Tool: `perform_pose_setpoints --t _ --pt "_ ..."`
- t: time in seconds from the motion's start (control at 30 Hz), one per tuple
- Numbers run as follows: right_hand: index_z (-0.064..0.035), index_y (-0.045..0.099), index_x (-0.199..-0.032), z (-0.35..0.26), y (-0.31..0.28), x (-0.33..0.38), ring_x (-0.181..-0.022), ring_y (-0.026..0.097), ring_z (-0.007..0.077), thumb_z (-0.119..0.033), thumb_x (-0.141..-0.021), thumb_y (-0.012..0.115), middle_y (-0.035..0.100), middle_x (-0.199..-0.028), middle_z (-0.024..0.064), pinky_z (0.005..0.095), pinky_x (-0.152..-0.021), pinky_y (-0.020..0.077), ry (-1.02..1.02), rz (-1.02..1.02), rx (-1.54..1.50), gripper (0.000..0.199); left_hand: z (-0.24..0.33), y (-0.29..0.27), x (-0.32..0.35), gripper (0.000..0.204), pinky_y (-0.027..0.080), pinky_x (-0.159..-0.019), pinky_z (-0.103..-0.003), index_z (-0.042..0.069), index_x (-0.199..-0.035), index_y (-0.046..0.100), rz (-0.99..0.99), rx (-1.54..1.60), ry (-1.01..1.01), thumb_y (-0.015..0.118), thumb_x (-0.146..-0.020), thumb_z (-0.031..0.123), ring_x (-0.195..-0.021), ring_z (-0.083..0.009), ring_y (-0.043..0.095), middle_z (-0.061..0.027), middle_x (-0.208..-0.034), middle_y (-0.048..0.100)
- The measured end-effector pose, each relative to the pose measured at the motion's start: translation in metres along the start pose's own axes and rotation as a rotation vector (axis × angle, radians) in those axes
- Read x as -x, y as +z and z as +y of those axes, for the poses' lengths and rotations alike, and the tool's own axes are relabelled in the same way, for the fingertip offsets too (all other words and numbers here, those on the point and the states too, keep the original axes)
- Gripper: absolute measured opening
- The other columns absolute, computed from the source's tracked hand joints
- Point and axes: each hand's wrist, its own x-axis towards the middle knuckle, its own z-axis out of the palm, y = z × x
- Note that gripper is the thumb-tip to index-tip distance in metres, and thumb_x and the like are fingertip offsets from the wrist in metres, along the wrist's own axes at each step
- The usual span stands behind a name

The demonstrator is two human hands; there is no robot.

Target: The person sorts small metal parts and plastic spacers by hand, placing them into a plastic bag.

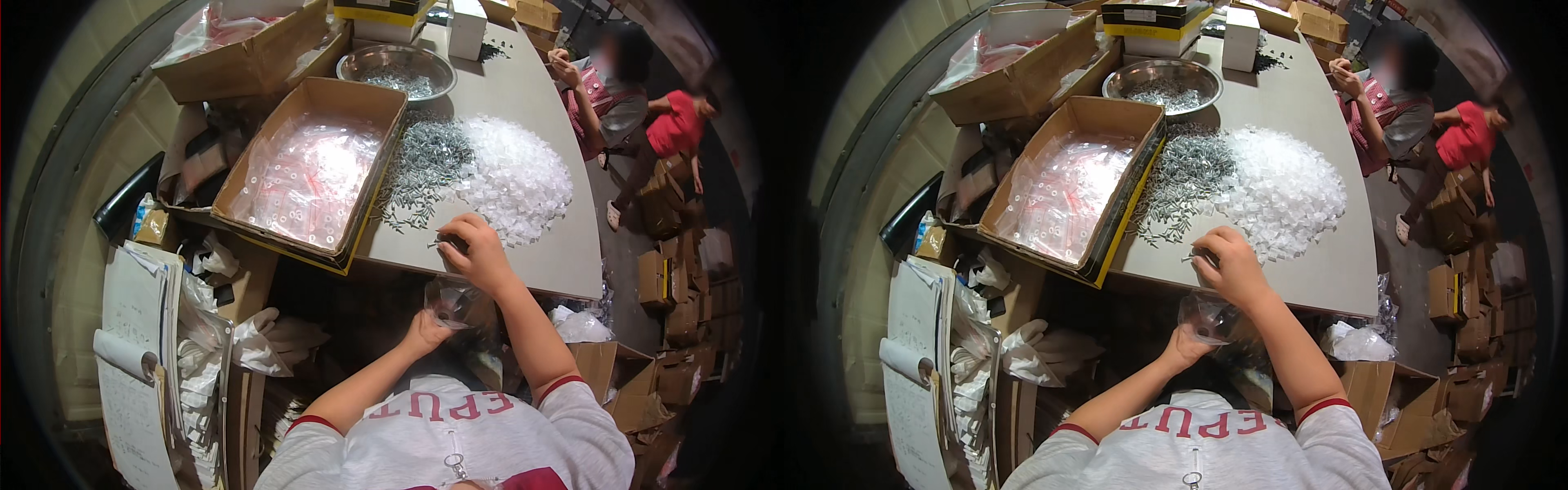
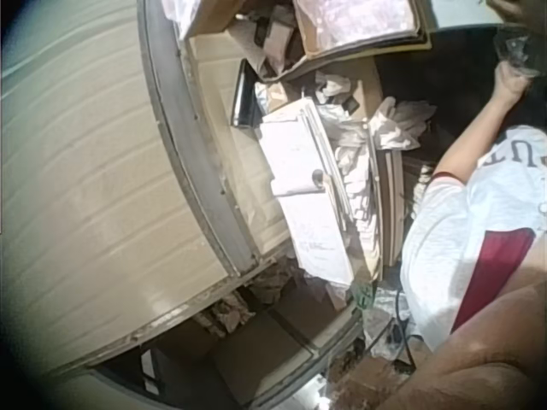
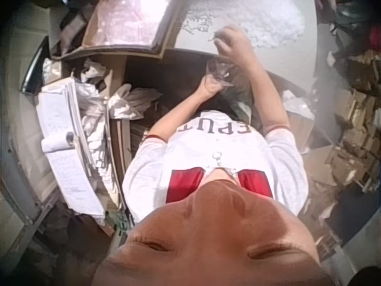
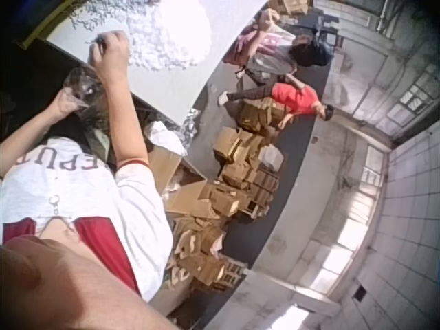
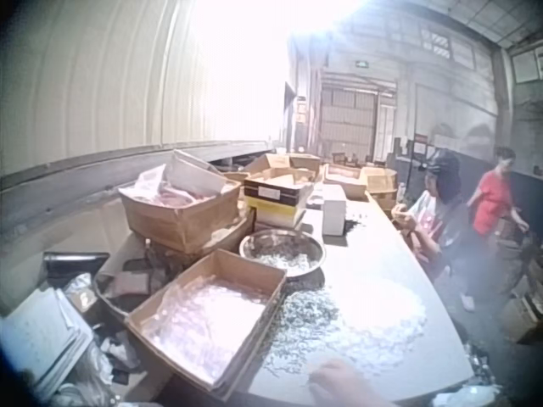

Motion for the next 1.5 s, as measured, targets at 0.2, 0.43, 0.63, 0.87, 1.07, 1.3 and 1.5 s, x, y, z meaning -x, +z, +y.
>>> perform_pose_setpoints --t 0.2,0.43,0.63,0.87,1.07,1.3,1.5 --pt "-0.0064 0.064 -0.123 -0.009 -0.002 -0.011 -0.112 0.056 0.0334 -0.009 -0.076 0.066 0.058 -0.118 0.0162 0.0403 -0.098 0.0466 -0.201 -0.017 0.070 0.047 0.015 -0.001 0.002 0.045 0.054 -0.083 -0.037 0.004 -0.111 0.067 0.002 0.017 0.011 0.080 -0.076 0.031 -0.093 -0.0269 0.069 -0.0127 -0.102 0.072" --pt "-0.0037 0.063 -0.119 -0.001 -0.004 -0.003 -0.111 0.056 0.0343 -0.012 -0.075 0.068 0.058 -0.115 0.0171 0.0407 -0.099 0.0457 -0.071 -0.065 -0.012 0.045 0.011 0.000 0.001 0.043 0.054 -0.082 -0.040 0.005 -0.109 0.068 0.018 0.044 0.023 0.078 -0.077 0.032 -0.095 -0.0338 0.070 -0.0161 -0.102 0.073" --pt "-0.0032 0.062 -0.120 -0.004 -0.004 -0.002 -0.110 0.057 0.0339 -0.014 -0.076 0.068 0.059 -0.113 0.0166 0.0405 -0.098 0.0472 -0.124 0.017 0.028 0.046 0.017 -0.001 0.001 0.045 0.054 -0.083 -0.039 0.005 -0.110 0.067 0.005 0.017 0.027 0.078 -0.077 0.034 -0.096 -0.0337 0.070 -0.0163 -0.103 0.073" --pt "-0.0023 0.063 -0.118 -0.002 -0.006 -0.004 -0.110 0.058 0.0334 -0.008 -0.078 0.063 0.059 -0.113 0.0158 0.0395 -0.096 0.0486 -0.107 0.012 -0.003 0.040 0.012 0.003 0.001 0.047 0.054 -0.083 -0.038 0.004 -0.110 0.068 0.046 0.011 0.009 0.080 -0.076 0.033 -0.096 -0.0333 0.070 -0.0162 -0.103 0.073" --pt "-0.0015 0.067 -0.105 0.008 -0.002 -0.009 -0.099 0.062 0.0347 0.000 -0.084 0.065 0.063 -0.107 0.0149 0.0397 -0.088 0.0515 -0.184 0.031 0.053 0.022 0.002 0.003 0.003 0.042 0.053 -0.081 -0.033 0.003 -0.109 0.067 0.033 0.024 0.008 0.081 -0.076 0.025 -0.090 -0.0201 0.068 -0.0100 -0.101 0.072" --pt "0.0007 0.064 -0.094 0.012 0.006 -0.005 -0.094 0.063 0.0367 0.001 -0.085 0.064 0.063 -0.101 0.0168 0.0414 -0.085 0.0513 -0.092 0.189 0.114 0.009 0.003 0.003 0.001 0.042 0.054 -0.080 -0.034 0.004 -0.109 0.068 0.017 0.015 0.006 0.080 -0.077 0.028 -0.088 -0.0227 0.069 -0.0116 -0.100 0.073" --pt "-0.0002 0.063 -0.093 -0.003 -0.001 -0.005 -0.094 0.062 0.0358 -0.003 -0.083 0.065 0.062 -0.098 0.0161 0.0425 -0.086 0.0507 -0.169 0.202 0.101 0.011 0.012 0.000 0.002 0.043 0.054 -0.079 -0.035 0.004 -0.109 0.069 0.028 -0.011 0.009 0.081 -0.077 0.029 -0.087 -0.0236 0.069 -0.0119 -0.098 0.073"
